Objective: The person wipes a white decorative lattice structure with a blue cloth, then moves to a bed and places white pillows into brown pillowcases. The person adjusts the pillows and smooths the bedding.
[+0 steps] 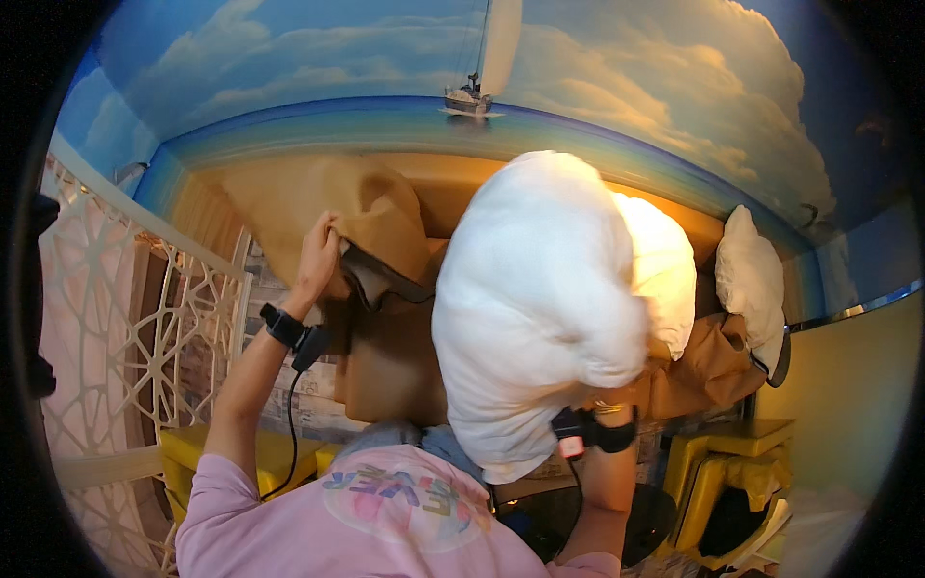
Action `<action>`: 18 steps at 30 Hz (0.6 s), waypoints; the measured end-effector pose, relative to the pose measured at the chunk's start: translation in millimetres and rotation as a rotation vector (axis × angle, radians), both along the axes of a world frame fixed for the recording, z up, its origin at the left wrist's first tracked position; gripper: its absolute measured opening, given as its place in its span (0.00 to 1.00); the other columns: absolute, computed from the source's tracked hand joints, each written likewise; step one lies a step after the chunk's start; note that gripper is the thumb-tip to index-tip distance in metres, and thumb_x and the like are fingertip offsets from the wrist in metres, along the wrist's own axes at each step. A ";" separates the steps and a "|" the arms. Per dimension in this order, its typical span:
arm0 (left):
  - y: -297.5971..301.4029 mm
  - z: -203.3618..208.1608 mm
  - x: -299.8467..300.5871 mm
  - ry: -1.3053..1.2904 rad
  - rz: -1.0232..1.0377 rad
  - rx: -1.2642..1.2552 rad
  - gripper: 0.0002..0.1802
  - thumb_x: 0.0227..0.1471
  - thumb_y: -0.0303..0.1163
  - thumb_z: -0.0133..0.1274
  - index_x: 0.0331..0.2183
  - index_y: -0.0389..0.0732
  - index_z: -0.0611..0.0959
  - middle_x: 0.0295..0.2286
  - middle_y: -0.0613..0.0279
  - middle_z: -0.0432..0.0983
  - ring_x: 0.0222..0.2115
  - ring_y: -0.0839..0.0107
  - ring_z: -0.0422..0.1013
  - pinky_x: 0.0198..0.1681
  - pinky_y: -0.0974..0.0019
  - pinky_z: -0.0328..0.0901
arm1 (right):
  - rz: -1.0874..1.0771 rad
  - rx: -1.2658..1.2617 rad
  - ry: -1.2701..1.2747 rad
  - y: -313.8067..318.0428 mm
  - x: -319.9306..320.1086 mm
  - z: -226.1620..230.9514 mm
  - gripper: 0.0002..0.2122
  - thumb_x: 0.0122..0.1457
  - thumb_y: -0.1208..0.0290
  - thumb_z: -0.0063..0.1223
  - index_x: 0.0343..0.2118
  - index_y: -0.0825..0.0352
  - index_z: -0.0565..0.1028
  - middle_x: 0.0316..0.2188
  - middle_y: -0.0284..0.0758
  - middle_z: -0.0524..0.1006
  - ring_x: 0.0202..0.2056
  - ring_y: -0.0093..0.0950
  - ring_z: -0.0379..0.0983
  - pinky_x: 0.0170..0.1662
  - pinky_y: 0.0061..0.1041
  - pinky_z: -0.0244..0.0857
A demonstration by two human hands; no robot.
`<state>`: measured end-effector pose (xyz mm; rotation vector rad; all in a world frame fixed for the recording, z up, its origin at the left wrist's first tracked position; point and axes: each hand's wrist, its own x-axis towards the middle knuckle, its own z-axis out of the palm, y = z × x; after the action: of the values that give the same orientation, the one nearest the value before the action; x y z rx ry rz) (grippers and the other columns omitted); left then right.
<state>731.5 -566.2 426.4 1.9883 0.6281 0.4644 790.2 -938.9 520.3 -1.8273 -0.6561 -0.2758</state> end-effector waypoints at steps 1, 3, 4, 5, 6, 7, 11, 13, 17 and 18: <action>6.2 -15.7 -4.7 -0.033 -0.016 0.091 0.09 0.51 0.21 0.39 0.35 0.35 0.72 0.29 0.51 0.72 0.32 0.60 0.70 0.35 0.65 0.65 | 0.124 -0.146 -0.072 7.4 -2.7 -2.2 0.16 0.51 0.63 0.49 0.41 0.67 0.69 0.37 0.41 0.71 0.40 0.37 0.68 0.42 0.31 0.63; 27.2 -43.5 -26.4 -0.058 -0.004 0.308 0.10 0.50 0.20 0.40 0.36 0.36 0.72 0.32 0.48 0.73 0.34 0.52 0.70 0.36 0.62 0.65 | 0.383 -0.292 -0.114 30.6 -3.4 -34.3 0.16 0.49 0.65 0.53 0.39 0.66 0.70 0.35 0.42 0.71 0.39 0.38 0.69 0.41 0.32 0.63; 33.6 -58.6 -29.8 -0.177 -0.062 0.402 0.13 0.47 0.19 0.42 0.37 0.38 0.73 0.33 0.52 0.72 0.35 0.49 0.68 0.37 0.58 0.64 | 0.473 -0.333 -0.106 39.0 -9.0 -52.0 0.15 0.47 0.65 0.54 0.38 0.66 0.70 0.34 0.42 0.71 0.38 0.39 0.69 0.40 0.32 0.63; 28.4 -57.8 -31.7 -0.120 -0.087 0.539 0.14 0.45 0.19 0.43 0.37 0.40 0.74 0.34 0.54 0.71 0.35 0.51 0.67 0.37 0.58 0.63 | 0.514 -0.334 -0.070 45.6 -15.0 -73.4 0.15 0.46 0.66 0.56 0.37 0.66 0.71 0.33 0.43 0.72 0.37 0.40 0.69 0.40 0.32 0.63; 16.7 -55.5 -32.1 -0.070 -0.117 0.669 0.15 0.44 0.19 0.44 0.38 0.41 0.74 0.34 0.55 0.71 0.35 0.53 0.67 0.37 0.58 0.62 | 0.523 -0.296 -0.021 49.4 -23.9 -98.9 0.17 0.37 0.67 0.61 0.32 0.66 0.71 0.28 0.44 0.70 0.33 0.43 0.68 0.36 0.32 0.62; 6.2 -53.9 -35.1 -0.015 -0.141 0.804 0.17 0.42 0.19 0.45 0.38 0.42 0.74 0.34 0.56 0.70 0.36 0.55 0.66 0.37 0.58 0.62 | 0.531 -0.318 -0.026 51.5 -28.7 -123.3 0.16 0.38 0.68 0.63 0.30 0.66 0.71 0.25 0.40 0.70 0.30 0.40 0.69 0.33 0.31 0.62; -6.3 -89.4 -57.5 0.129 -0.302 0.906 0.10 0.42 0.23 0.46 0.32 0.43 0.74 0.32 0.60 0.65 0.36 0.60 0.65 0.34 0.59 0.61 | 0.508 -0.230 0.130 53.6 -61.8 -162.8 0.15 0.39 0.69 0.61 0.30 0.66 0.70 0.25 0.41 0.71 0.30 0.41 0.69 0.34 0.32 0.63; -9.3 -97.6 -58.2 0.232 -0.344 0.888 0.08 0.42 0.23 0.46 0.30 0.41 0.73 0.31 0.58 0.64 0.35 0.59 0.65 0.34 0.59 0.63 | 0.400 -0.225 0.199 46.9 -68.6 -168.2 0.15 0.39 0.69 0.61 0.30 0.67 0.69 0.25 0.41 0.72 0.30 0.39 0.70 0.33 0.31 0.63; -24.7 -111.6 -46.5 0.272 -0.432 0.787 0.09 0.42 0.23 0.48 0.31 0.38 0.70 0.31 0.52 0.66 0.34 0.54 0.66 0.34 0.56 0.64 | 0.103 -0.211 0.219 17.3 -57.3 -156.2 0.16 0.41 0.71 0.60 0.33 0.68 0.68 0.26 0.40 0.72 0.28 0.36 0.71 0.33 0.28 0.64; -30.9 -115.4 -42.3 0.275 -0.455 0.748 0.10 0.42 0.24 0.49 0.31 0.38 0.69 0.31 0.51 0.67 0.34 0.53 0.66 0.34 0.56 0.64 | 0.016 -0.238 0.183 9.0 -54.4 -152.7 0.16 0.41 0.71 0.60 0.33 0.68 0.68 0.25 0.40 0.72 0.28 0.35 0.70 0.33 0.28 0.64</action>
<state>689.2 -597.0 311.0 2.8440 0.1350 0.1430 735.7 -929.9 367.6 -2.0442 -0.5945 -0.0185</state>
